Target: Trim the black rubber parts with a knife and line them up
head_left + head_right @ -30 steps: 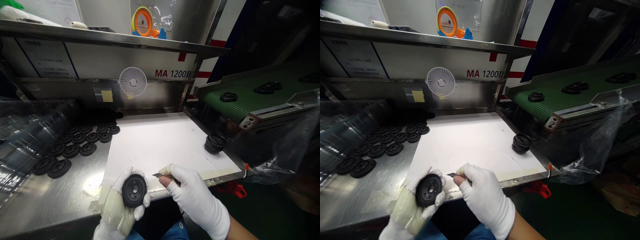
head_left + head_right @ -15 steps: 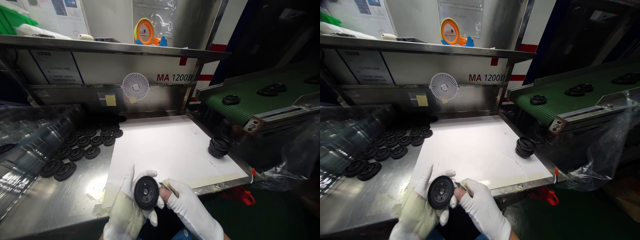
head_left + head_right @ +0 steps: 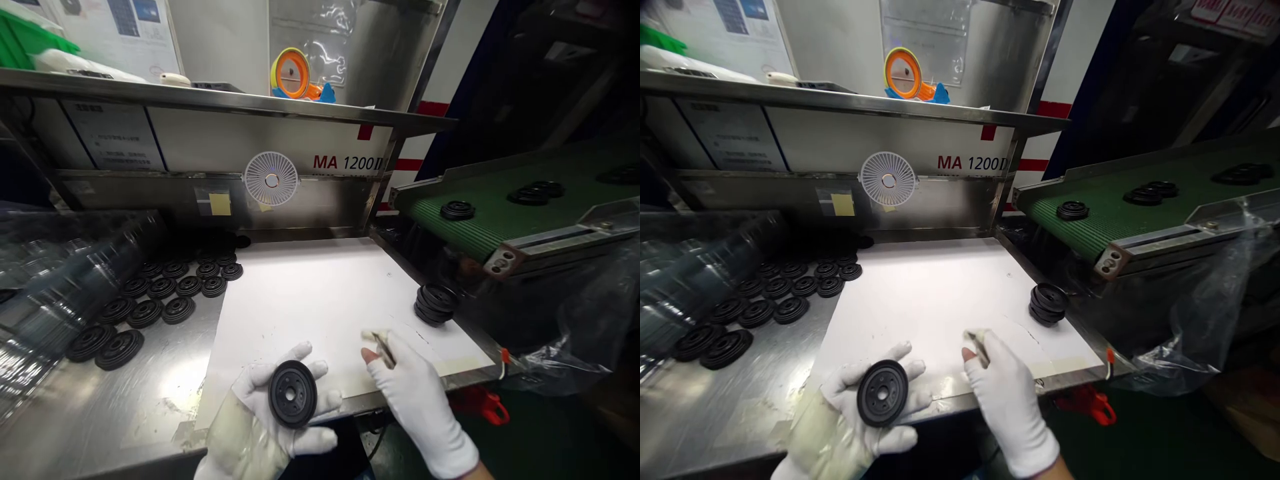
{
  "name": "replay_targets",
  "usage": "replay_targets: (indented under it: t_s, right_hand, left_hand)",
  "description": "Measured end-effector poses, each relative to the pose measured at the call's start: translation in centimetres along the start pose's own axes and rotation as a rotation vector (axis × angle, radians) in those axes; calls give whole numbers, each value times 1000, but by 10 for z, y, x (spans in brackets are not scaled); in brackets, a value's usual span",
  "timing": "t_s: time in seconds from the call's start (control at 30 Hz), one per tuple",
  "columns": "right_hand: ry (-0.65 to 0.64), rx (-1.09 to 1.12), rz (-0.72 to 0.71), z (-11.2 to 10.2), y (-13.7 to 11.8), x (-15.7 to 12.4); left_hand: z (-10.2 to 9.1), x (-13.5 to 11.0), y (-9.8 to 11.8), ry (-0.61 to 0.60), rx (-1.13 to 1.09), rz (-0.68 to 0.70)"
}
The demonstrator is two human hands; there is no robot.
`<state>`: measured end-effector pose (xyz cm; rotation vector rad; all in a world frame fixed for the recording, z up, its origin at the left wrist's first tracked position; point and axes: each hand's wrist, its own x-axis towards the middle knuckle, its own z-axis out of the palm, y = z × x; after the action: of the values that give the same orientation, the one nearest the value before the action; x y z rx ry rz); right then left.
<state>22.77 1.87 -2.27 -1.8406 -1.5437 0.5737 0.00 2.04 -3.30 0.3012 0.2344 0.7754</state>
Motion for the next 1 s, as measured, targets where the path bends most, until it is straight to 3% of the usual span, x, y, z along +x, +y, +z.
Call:
replay_targets:
  t_s: [0.03,0.1,0.2,0.27,0.33,0.47,0.63,0.8,0.9,1.0]
  right_hand:
    - [43,-87,-35,-5,7,5]
    - [7,-139,-130,-15,15,11]
    - [-239,-81,-277,-29,1,13]
    - [-440,-82,-362,-36,-20,13]
    - [-561,-144,-448,-39,-45,14]
    - [-614,-376,-654,-35,-86,23]
    - [-656,-599,-849,-21,-108,34]
    - [-770,-771,-807,-24,-119,35]
    - [-782,-611,-676,-39,-114,36]
    - [-666,-384,-536,-50,-92,40]
  left_hand:
    - [-2,0,1,14,-15,-18]
    - [-5,2,0,59,-54,-55]
    - [-10,3,-4,110,-94,-105]
    - [-11,2,-8,98,-82,-139]
    - [-12,1,-10,57,-53,-175]
    - [-8,0,-15,59,-30,-272]
    - [0,2,-22,126,-3,-312]
    - [-4,1,-23,112,21,-329]
    - [-9,1,-19,136,-4,-304]
    - [-11,0,-15,105,-23,-258]
